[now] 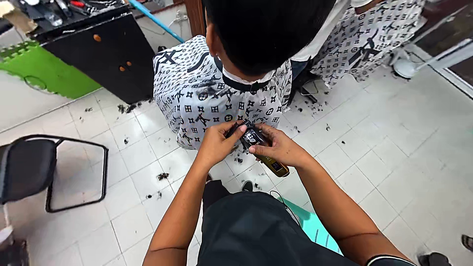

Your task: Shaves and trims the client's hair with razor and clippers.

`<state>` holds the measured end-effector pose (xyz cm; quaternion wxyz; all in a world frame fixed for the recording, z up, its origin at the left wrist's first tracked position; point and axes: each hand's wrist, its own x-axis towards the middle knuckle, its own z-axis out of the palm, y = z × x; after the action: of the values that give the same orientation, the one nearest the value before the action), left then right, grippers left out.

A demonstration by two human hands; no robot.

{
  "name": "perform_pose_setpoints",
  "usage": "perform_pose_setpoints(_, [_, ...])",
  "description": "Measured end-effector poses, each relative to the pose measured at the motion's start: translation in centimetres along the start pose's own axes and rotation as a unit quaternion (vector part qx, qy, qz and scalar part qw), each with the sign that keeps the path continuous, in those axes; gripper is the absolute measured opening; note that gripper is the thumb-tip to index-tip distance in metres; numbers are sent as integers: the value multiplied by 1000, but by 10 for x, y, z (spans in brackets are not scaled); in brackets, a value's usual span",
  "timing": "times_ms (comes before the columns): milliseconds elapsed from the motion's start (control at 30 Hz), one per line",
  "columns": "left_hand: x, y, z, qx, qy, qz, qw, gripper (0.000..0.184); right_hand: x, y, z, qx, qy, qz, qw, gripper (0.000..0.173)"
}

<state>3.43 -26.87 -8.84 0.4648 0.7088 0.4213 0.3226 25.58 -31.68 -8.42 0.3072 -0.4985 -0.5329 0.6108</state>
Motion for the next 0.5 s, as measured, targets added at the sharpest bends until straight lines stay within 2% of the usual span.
perform_pose_setpoints(167, [-12,9,10,14,34,-16,999,25,-2,8,-4,4,-38,0,999,64])
perform_pose_setpoints(333, [-7,14,2,4,21,-16,1000,28,3,8,3,139,-35,-15,990,50])
perform_pose_setpoints(400, [0,17,-4,-2,38,-15,999,32,11,9,6,189,-12,-38,981,44])
perform_pose_setpoints(500, [13,27,-18,7,95,9,995,36,28,-1,-1,202,67,-74,974,39])
